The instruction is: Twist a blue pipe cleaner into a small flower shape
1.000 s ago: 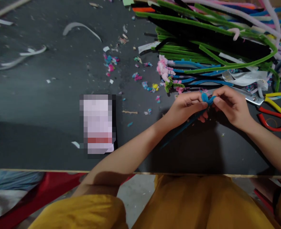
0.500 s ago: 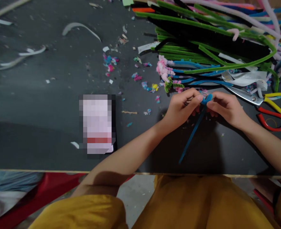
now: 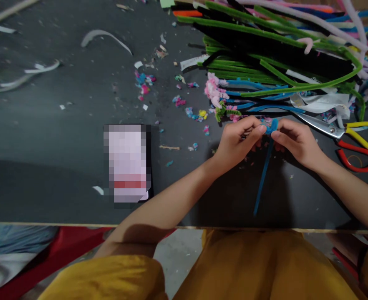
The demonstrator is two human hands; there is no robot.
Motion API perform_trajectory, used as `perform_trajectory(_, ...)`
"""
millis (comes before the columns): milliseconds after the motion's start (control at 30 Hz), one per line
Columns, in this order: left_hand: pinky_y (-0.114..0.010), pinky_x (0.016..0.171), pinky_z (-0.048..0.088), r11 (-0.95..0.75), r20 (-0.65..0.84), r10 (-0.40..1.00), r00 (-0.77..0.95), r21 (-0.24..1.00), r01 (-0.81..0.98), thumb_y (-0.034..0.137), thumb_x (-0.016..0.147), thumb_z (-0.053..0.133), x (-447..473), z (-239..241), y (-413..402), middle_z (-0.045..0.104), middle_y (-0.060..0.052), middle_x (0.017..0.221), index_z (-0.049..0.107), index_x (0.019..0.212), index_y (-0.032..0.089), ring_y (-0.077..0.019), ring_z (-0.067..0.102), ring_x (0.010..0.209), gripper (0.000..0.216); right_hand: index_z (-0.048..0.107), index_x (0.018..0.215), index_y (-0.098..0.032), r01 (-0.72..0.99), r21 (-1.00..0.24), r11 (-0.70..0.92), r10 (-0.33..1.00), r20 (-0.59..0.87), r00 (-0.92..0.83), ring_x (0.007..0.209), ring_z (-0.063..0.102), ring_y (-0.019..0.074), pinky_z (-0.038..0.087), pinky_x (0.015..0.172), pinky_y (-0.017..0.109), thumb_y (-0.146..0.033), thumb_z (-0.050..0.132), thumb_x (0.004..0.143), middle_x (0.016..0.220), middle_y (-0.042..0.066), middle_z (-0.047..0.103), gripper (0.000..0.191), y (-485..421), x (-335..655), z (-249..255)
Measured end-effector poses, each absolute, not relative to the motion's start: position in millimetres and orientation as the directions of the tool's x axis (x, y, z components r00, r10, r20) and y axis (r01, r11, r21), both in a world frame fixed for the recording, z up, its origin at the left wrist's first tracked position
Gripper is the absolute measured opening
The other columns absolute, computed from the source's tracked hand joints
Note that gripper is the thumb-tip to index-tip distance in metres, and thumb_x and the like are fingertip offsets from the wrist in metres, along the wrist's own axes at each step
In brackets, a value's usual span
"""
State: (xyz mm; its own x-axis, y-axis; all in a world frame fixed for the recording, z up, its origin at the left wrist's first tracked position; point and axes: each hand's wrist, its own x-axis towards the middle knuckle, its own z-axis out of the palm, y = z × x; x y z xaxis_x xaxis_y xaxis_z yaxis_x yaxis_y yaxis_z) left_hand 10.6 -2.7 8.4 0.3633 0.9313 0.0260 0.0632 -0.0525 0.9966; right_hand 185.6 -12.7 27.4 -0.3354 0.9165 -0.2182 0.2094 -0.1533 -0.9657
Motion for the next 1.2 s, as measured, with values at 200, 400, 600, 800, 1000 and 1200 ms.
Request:
perform_trajectory(200,-0.018,0.047,0.041,-0.080,0.056,0.904,0.425,0.996,0.038,0.046,0.090,0.052,9.7,8.4,-0.7,0.051,0.003,0.059,0.051,0.067,0.017,-0.0057,0.050,0.048,0.037,0.049,0.066,-0.020,0.206,-0.967,-0.147,0.918,-0.211,-0.334,0.050,0.043,0.0080,0.032,0.049,0.023,-0.057,0.061,0.081,0.056,-0.005,0.048,0.042,-11.3,189.2,24.5)
perform_trajectory(400,-0.017,0.047,0.041,-0.094,0.045,0.897,0.440,0.992,0.090,0.049,0.089,0.052,8.4,8.5,2.0,0.052,0.003,0.059,0.052,0.068,0.016,-0.0059,0.051,0.050,0.039,0.051,0.069,-0.020,0.173,-0.974,-0.145,0.928,-0.195,-0.317,0.049,0.043,0.0080,0.032,0.049,0.023,-0.056,0.062,0.081,0.055,-0.006,0.047,0.040,-11.1,190.3,21.3)
perform_trajectory(600,-0.017,0.047,0.041,-0.074,0.040,0.944,0.329,0.993,0.092,0.051,0.089,0.051,8.6,6.8,0.8,0.056,0.003,0.060,0.056,0.069,0.016,-0.0049,0.050,0.048,0.041,0.059,0.079,-0.019,0.188,-0.974,-0.124,0.899,-0.191,-0.394,0.056,0.051,0.0087,0.038,0.052,0.022,-0.051,0.063,0.082,0.065,-0.003,0.056,0.032,-14.5,186.7,22.9)
perform_trajectory(800,-0.019,0.053,0.043,-0.101,0.052,0.926,0.375,0.988,0.113,0.052,0.085,0.056,9.0,4.7,-1.0,0.063,0.000,0.070,0.063,0.082,0.016,-0.0072,0.055,0.056,0.037,0.060,0.074,-0.018,0.188,-0.965,-0.183,0.861,-0.250,-0.443,0.049,0.049,0.0076,0.035,0.047,0.022,-0.048,0.063,0.083,0.059,-0.004,0.056,0.031,-13.7,185.1,24.7)
perform_trajectory(1000,-0.021,0.056,0.039,-0.246,0.160,0.924,0.348,0.945,0.218,0.040,0.089,0.054,8.9,6.2,-0.2,0.053,0.003,0.059,0.055,0.069,0.018,-0.0080,0.049,0.054,0.030,0.060,0.075,-0.017,0.221,-0.968,-0.121,0.869,-0.210,-0.447,0.050,0.041,0.0065,0.031,0.048,0.022,-0.040,0.065,0.083,0.060,-0.004,0.051,0.025,-13.9,182.8,24.6)
perform_trajectory(1200,-0.022,0.056,0.036,-0.287,0.179,0.915,0.361,0.919,0.270,0.032,0.088,0.054,7.9,5.6,1.4,0.047,0.005,0.056,0.048,0.066,0.018,-0.0077,0.043,0.053,0.027,0.063,0.081,-0.017,0.405,-0.904,0.135,0.883,-0.075,-0.463,0.058,0.047,0.0096,0.037,0.055,0.023,-0.023,0.055,0.086,0.066,-0.002,0.056,0.011,-14.4,187.8,25.5)
